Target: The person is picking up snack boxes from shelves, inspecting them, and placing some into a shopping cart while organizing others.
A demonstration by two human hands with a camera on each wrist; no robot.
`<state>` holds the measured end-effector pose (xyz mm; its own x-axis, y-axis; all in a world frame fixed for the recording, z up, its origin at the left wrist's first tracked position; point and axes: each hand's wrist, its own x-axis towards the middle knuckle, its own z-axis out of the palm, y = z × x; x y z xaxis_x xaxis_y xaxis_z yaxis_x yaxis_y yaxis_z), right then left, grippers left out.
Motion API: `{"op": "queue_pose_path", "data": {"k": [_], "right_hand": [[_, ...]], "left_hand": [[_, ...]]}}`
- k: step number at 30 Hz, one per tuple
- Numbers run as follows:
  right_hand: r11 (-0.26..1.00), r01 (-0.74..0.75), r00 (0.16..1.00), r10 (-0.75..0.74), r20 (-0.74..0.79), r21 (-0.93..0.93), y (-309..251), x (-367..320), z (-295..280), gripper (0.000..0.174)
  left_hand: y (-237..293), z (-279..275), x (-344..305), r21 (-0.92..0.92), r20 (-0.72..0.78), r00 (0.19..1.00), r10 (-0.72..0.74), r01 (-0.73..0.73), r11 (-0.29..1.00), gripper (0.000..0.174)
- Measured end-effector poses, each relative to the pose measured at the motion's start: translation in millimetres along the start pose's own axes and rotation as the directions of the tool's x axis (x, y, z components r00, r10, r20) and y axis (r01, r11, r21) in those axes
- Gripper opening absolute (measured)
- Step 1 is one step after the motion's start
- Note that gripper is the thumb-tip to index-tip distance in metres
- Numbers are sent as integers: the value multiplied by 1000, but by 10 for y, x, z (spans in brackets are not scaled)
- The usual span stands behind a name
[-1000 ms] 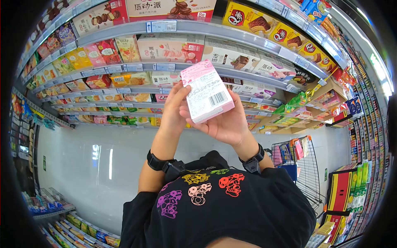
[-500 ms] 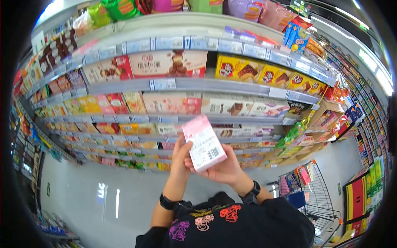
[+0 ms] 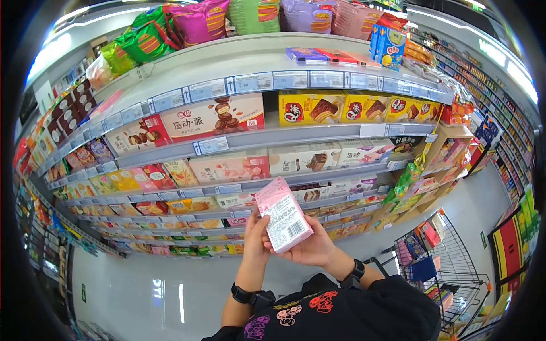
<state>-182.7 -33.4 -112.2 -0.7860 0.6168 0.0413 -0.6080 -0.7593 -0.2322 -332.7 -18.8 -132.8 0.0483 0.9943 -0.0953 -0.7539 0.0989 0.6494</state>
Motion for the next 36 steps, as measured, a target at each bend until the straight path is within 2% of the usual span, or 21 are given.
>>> {"op": "queue_pose_path", "data": {"k": [3,6,9,10,12,13,16,22,25,28,30,31,34,35,36], "right_hand": [[999,-2,1000,2,1,-37,-10,-22,-33,68],[996,65,996,-69,-60,-68,18,-50,-101,56],[906,107,965,-193,-176,-410,23,-68,-168,54],[791,115,945,-273,-178,-601,36,-64,-201,56],[455,85,897,-422,-130,-886,69,-55,-252,61],[341,76,877,-469,-99,-937,87,-51,-247,71],[13,-87,880,-467,-83,-996,116,-84,-144,77],[-235,-174,848,-530,-24,-956,213,-62,-114,85],[-263,-163,845,-534,3,-951,214,-59,-144,87],[-162,-137,869,-493,-40,-977,179,-63,-53,88],[-46,-13,880,-475,10,-999,145,-44,-191,88],[17,47,885,-465,34,-999,112,-33,-244,88],[517,189,961,-271,50,-835,-72,-13,-187,86],[607,191,972,-227,62,-772,-120,-1,-248,83],[774,141,990,-122,74,-618,-172,17,-260,81]], "left_hand": [[-27,-93,24,32,13,999,-42,41,999,52],[-2,-117,-1,208,-2,998,-67,66,976,53],[-46,-67,-39,318,72,993,98,-116,941,55],[-44,-74,-50,317,109,988,111,-140,938,55],[-42,-95,-73,311,182,974,133,-185,932,56],[-43,-101,-84,275,172,977,123,-168,947,55],[-82,-162,-108,204,156,981,118,-149,968,51],[-142,-193,-130,177,120,984,130,-150,973,48],[-152,-180,-134,160,103,985,141,-156,975,51],[-195,-183,-97,175,131,975,182,-203,963,53],[-237,-197,-50,211,142,961,239,-265,941,55],[-247,-184,-34,100,134,959,250,-264,959,60],[-97,-130,51,84,152,922,357,-372,924,63],[-40,-69,56,60,99,922,375,-381,922,51],[-15,-61,90,107,76,929,361,-368,924,48]]}}
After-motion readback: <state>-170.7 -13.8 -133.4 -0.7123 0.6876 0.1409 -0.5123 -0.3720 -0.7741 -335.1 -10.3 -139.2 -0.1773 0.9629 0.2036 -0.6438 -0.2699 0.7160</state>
